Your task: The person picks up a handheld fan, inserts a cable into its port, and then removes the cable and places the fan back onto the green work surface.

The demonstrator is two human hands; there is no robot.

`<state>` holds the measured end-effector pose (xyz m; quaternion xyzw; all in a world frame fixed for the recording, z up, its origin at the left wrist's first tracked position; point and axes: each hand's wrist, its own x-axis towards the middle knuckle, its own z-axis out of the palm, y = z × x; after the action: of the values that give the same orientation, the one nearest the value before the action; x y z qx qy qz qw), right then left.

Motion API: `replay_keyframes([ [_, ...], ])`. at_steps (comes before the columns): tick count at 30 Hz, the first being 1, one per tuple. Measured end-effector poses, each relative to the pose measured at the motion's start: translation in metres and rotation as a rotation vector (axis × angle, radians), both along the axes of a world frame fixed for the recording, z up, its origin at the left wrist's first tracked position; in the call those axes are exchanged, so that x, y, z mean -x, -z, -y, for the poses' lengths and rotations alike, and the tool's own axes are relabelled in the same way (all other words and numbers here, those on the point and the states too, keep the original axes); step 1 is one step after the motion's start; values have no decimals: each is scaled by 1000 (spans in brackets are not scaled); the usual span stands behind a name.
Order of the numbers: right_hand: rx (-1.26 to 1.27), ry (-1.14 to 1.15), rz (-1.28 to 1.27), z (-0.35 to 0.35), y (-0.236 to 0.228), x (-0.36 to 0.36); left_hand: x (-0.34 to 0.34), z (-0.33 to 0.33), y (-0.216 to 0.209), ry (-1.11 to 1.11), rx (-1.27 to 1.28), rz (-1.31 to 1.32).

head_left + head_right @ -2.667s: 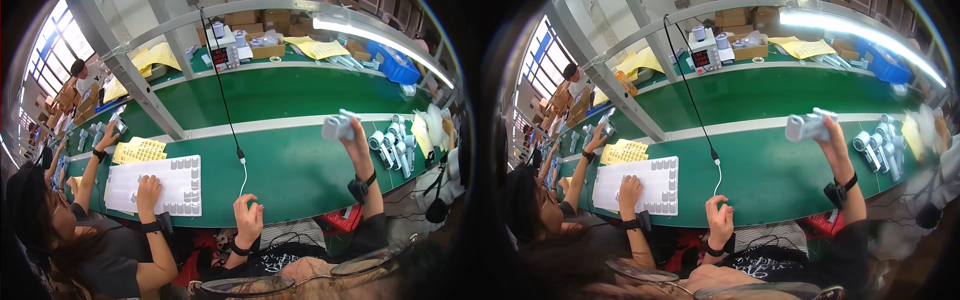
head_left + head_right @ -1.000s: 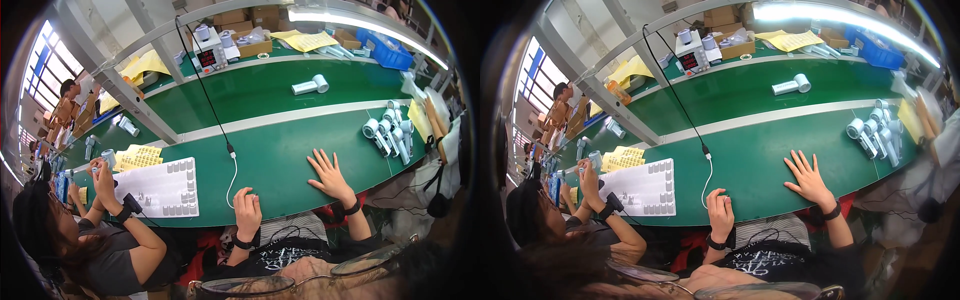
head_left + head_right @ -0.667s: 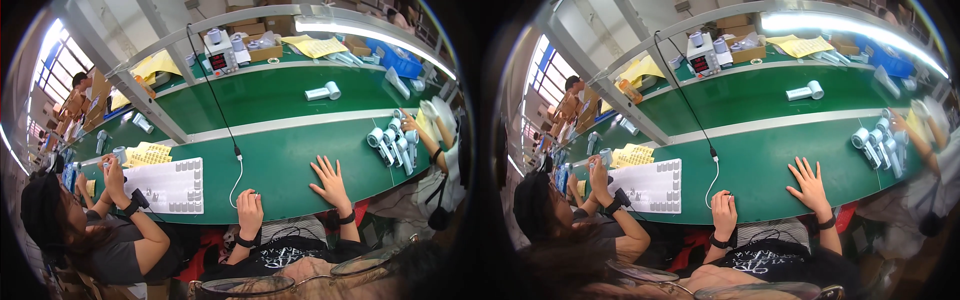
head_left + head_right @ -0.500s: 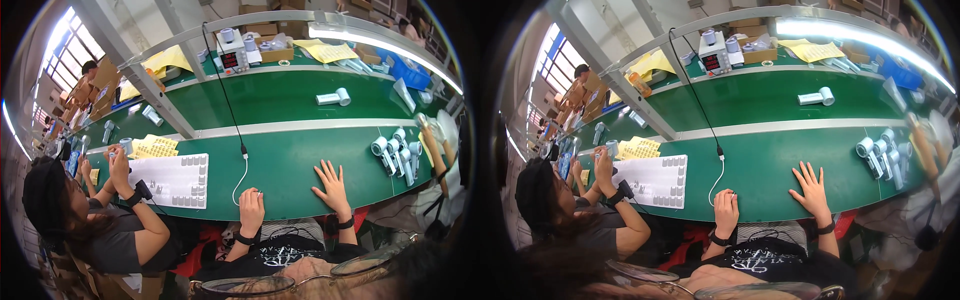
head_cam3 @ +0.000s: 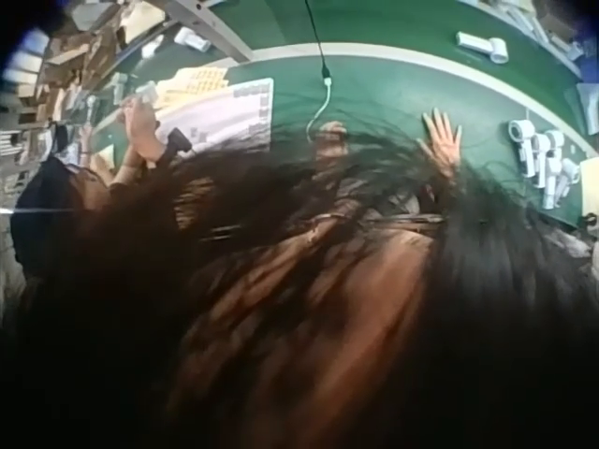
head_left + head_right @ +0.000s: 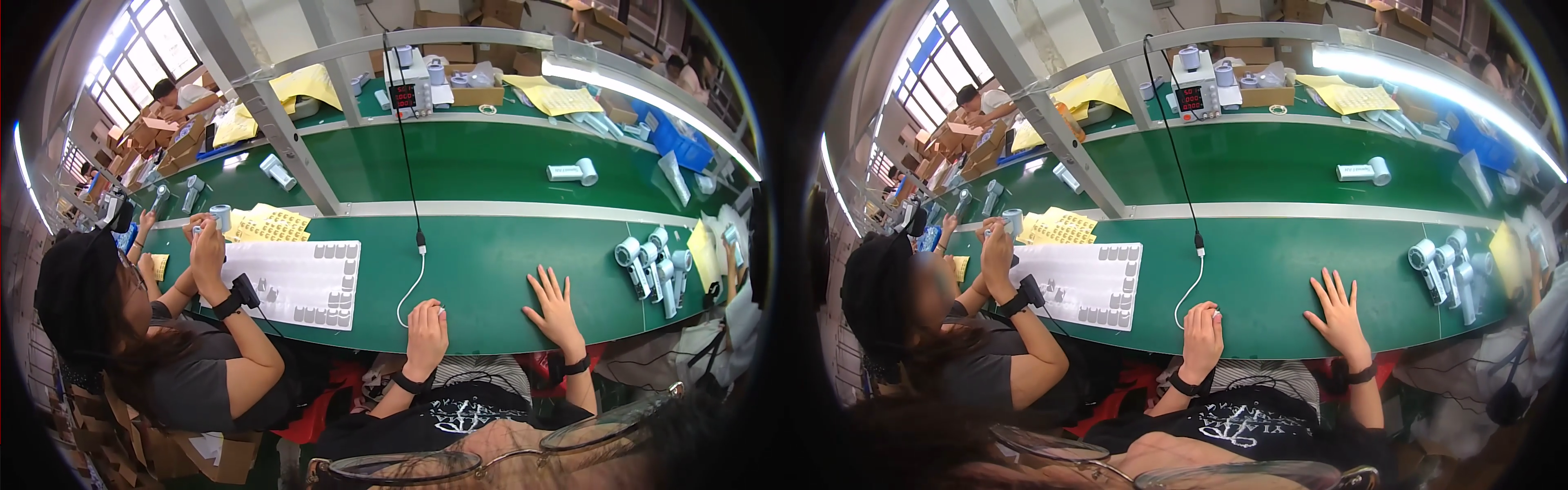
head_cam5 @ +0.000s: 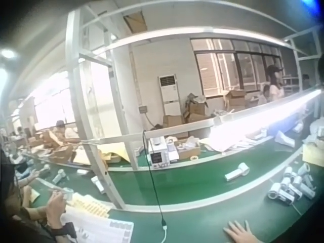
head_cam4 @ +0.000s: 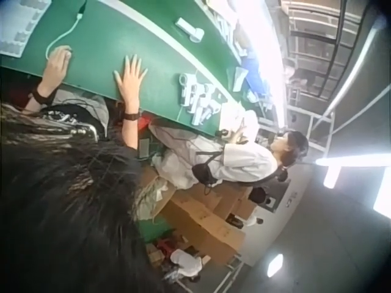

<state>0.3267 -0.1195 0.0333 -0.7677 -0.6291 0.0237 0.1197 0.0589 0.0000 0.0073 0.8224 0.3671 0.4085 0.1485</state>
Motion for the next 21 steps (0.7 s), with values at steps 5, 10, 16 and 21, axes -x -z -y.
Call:
replay_keyframes([
  [5, 184, -56, -38, 3, -32, -3, 10, -4, 2, 73, 85, 110],
  [10, 311, -129, 29, -5, -69, -11, 36, -10, -3, 66, 134, 178],
  [16, 107, -405, 67, -125, -130, -26, 61, -29, -3, -13, 116, 182],
  [21, -196, -495, 47, -344, -111, -1, 65, -31, -1, -26, 57, 160],
])
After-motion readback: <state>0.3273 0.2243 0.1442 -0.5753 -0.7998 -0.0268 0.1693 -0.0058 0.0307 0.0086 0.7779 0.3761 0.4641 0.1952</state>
